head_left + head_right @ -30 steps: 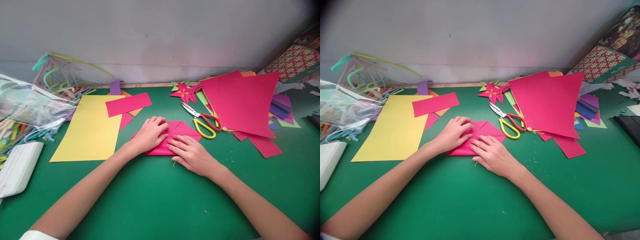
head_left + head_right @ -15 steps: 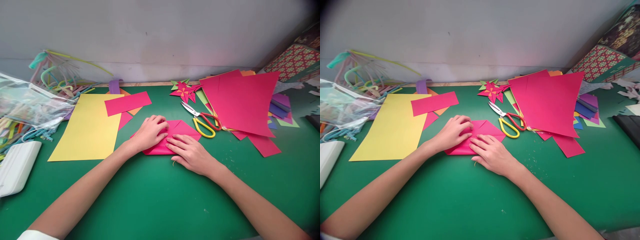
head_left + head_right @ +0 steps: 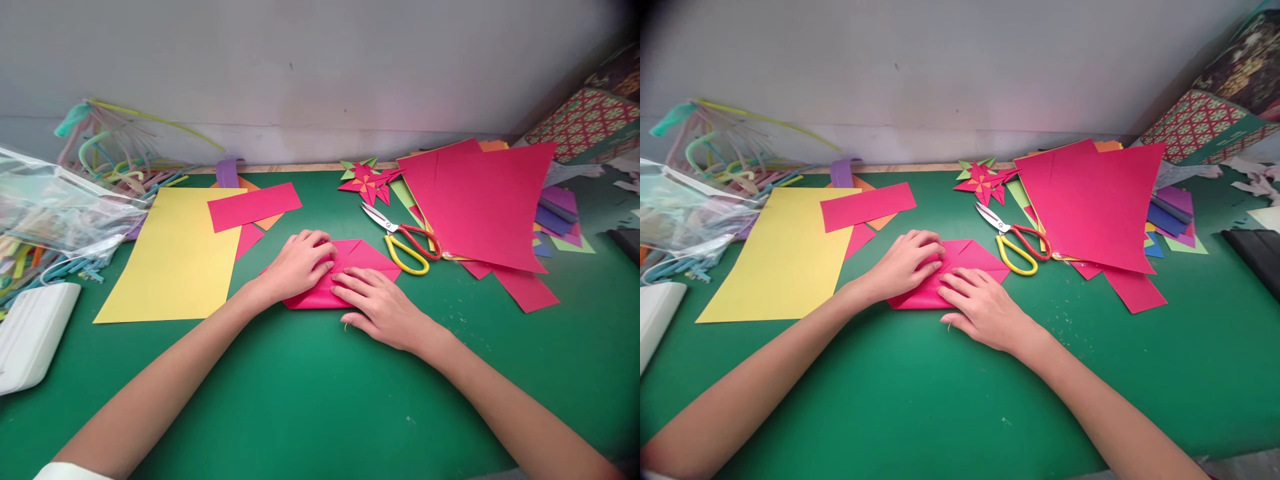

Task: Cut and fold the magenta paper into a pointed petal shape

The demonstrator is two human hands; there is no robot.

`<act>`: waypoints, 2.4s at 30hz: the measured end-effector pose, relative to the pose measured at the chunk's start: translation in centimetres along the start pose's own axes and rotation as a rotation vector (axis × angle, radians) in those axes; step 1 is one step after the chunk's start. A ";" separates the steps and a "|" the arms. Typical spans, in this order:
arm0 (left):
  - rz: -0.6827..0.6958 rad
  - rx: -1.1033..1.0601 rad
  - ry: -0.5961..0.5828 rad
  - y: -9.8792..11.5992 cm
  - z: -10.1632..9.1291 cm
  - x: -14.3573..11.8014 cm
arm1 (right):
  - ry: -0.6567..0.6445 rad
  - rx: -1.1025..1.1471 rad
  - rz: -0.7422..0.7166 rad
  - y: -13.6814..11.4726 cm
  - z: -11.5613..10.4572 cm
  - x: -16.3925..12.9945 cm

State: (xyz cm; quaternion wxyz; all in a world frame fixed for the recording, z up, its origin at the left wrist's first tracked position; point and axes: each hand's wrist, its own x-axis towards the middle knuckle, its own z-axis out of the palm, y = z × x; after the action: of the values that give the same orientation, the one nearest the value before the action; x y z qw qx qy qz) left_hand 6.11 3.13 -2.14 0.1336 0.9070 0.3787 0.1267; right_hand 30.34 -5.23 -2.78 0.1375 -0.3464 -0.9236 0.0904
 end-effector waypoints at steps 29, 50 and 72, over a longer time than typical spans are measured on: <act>0.009 0.054 -0.016 0.6 0.2 -0.3 | 0.008 -0.034 -0.026 0.4 0.4 -0.1; 0.005 0.031 -0.057 0.7 -0.3 -0.3 | 0.047 0.019 -0.062 0.4 0.3 -0.1; -0.001 0.086 -0.036 1.0 0.2 -0.4 | 0.049 -0.039 -0.133 0.8 0.2 -0.2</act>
State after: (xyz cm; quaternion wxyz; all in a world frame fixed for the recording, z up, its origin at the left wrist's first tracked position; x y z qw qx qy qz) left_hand 6.53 2.09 -2.01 0.1014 0.9138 0.3819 0.0936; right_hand 30.91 -4.84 -3.26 0.1590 -0.2891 -0.9424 0.0546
